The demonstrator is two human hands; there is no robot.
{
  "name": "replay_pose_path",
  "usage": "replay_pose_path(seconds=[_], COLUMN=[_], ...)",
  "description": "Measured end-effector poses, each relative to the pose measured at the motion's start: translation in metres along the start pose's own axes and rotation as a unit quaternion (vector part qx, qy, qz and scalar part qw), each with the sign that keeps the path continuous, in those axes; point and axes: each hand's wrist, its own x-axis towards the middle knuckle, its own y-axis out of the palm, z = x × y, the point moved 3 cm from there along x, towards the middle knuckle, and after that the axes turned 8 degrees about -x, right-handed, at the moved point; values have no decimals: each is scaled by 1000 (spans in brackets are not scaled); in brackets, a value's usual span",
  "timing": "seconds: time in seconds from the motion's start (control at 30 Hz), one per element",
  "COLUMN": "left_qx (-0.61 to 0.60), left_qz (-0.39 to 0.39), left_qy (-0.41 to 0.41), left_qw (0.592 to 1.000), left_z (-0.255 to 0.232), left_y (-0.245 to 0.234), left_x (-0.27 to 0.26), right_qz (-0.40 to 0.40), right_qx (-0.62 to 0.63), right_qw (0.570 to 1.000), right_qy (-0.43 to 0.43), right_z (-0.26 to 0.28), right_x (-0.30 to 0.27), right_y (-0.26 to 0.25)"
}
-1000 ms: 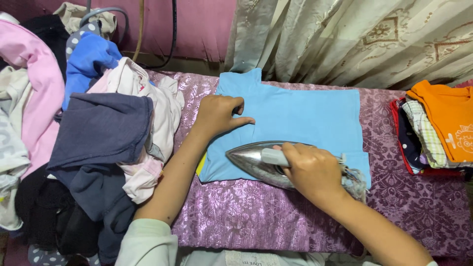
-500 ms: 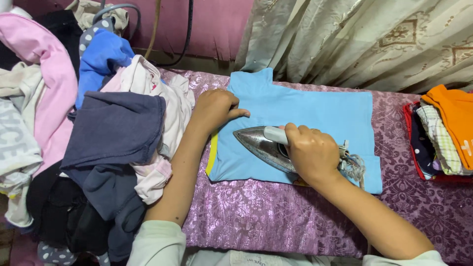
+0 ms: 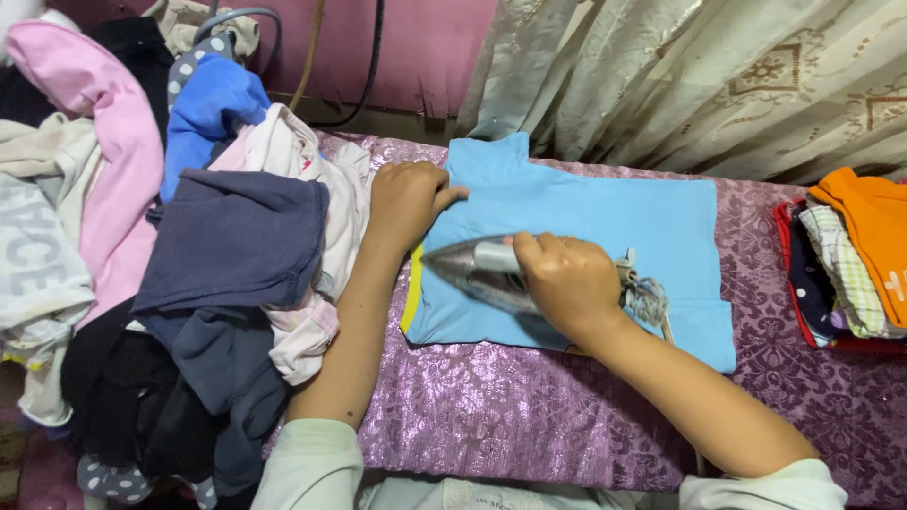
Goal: Ironing and folding a blue child's shirt on an ironing board.
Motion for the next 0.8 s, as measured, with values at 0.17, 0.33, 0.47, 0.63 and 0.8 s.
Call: replay_pose_path(seconds=[0.17,0.33,0.47,0.63,0.8], left_qx=[-104,-205,-239,-233,-200], left_qz=[-97,-198,-213,-199,-200], left_qy=[-148,-186,-173,-203,-208], left_qw=[979,940,932,930,936], left_z=[14,22,25,20,24], left_y=[-1,-6,-4,-6,-1], left_x=[1,3,3,3,4], right_qz=[15,108,90,80,128], right_qx=[-59,17,43,-23,0], right_qw=[998,994,995,993,986], right_qy=[30,8,-6,89,105], right_z=[-11,-17,-18,-23,-18], right_x=[15,20,13,21,18], right_y=[28,18,23,42,29])
